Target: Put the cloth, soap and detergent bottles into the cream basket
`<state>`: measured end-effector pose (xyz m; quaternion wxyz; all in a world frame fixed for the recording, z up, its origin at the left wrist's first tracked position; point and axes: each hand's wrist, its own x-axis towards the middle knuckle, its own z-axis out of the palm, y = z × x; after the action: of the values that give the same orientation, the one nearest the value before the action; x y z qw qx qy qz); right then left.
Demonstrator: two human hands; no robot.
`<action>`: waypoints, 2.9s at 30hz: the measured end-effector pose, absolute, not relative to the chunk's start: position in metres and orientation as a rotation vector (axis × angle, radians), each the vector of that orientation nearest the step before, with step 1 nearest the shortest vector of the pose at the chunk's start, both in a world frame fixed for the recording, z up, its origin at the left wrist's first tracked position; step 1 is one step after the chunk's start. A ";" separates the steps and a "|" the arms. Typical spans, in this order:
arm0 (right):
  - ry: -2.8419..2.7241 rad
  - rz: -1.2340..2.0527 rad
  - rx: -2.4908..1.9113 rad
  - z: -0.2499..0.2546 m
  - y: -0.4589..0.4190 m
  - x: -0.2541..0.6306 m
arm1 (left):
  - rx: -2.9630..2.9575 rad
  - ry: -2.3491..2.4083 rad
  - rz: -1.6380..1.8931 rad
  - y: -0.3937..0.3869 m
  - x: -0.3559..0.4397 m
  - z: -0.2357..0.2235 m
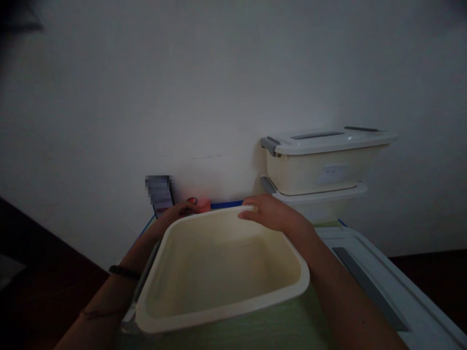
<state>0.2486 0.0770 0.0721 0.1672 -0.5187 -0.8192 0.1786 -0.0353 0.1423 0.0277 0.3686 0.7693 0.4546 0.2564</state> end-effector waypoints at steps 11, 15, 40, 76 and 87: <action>-2.327 0.526 -1.499 0.075 0.074 0.246 | 1.822 1.049 1.243 0.133 -0.020 0.056; -2.330 0.508 -1.528 0.075 0.074 0.246 | 1.786 0.875 1.309 0.120 -0.010 0.070; -2.191 0.538 -1.179 0.119 0.025 0.238 | 1.958 0.615 1.368 0.054 0.004 0.122; -2.114 0.589 -1.039 0.121 0.028 0.232 | 2.096 0.949 1.477 0.075 -0.030 0.127; -1.587 0.516 -1.118 0.107 0.050 0.241 | 2.013 0.901 0.899 0.087 -0.008 0.097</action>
<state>0.2405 0.0497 0.1069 0.5365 -0.4698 -0.6667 0.2167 -0.0077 0.0871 0.0968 0.3708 0.7850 0.3513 0.3505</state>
